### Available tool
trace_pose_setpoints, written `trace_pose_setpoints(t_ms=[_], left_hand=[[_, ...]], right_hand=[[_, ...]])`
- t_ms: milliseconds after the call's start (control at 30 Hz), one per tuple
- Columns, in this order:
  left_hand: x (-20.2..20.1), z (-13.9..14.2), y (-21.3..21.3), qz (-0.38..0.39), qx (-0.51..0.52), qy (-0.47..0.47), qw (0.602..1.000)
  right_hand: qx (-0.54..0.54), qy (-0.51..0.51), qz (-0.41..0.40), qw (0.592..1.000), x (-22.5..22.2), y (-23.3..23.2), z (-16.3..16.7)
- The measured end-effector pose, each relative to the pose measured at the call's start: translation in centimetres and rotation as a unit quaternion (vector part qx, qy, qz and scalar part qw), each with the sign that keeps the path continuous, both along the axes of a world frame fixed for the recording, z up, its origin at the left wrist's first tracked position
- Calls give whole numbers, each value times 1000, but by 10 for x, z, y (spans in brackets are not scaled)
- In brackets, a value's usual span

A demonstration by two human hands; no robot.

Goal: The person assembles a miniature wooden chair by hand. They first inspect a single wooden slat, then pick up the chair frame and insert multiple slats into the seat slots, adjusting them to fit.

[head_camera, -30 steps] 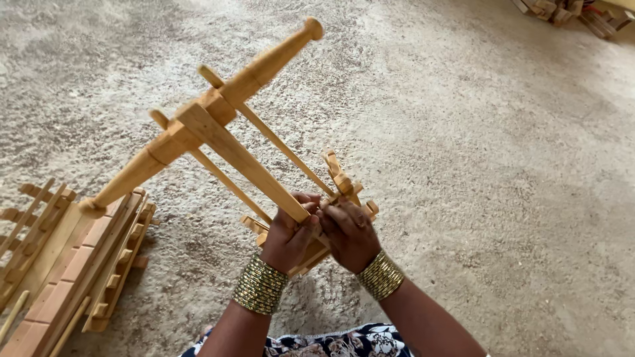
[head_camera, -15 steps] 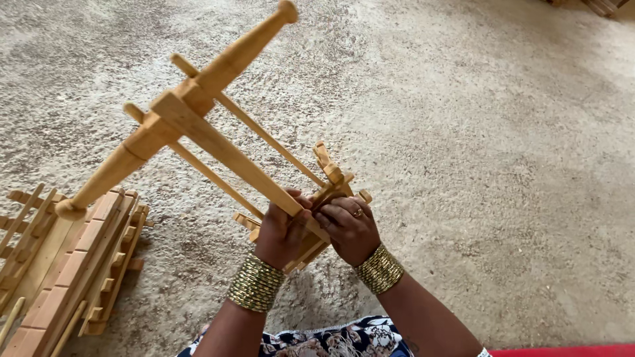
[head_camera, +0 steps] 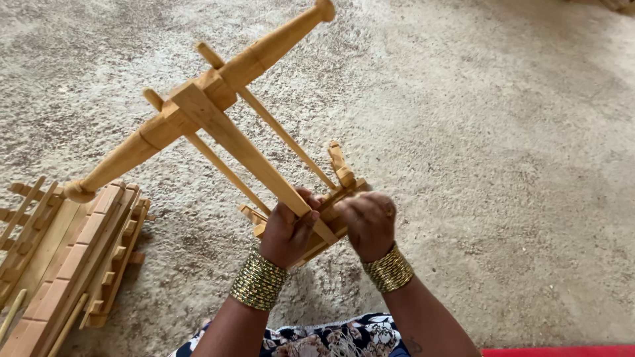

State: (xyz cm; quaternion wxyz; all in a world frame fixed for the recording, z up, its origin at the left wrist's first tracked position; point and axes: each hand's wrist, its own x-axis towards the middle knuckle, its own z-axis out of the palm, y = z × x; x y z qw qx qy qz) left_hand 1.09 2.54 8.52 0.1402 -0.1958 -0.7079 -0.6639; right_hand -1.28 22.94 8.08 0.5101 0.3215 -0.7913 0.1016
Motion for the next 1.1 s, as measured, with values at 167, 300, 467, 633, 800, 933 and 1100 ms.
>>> trace_pose_setpoints(t_ms=[167,300,467,633,800,933,1100], left_hand=[[1,3,5,-30,36,77,996],[5,4,10,-14,-3,8,1000],[7,1,11,-20,9,59,998],[3,-1,3,3,43,46,998],[5,1,4,-4,61,16,998],[7,1,11,-11,16,-1,1000],[7,-2,6,91,-53,115,988]], right_hand=[[69,-44,-5,997,9,-7,-1],[65,-38,-75,994,-1,16,-4],[-49,-257,-132,956,-2,12,-15],[8,-131,-44,990,25,-25,-11],[-27,-109,-56,992,14,-6,20],[-125,-93,3,988,6,-17,14],[-254,-296,103,915,44,-55,-17]])
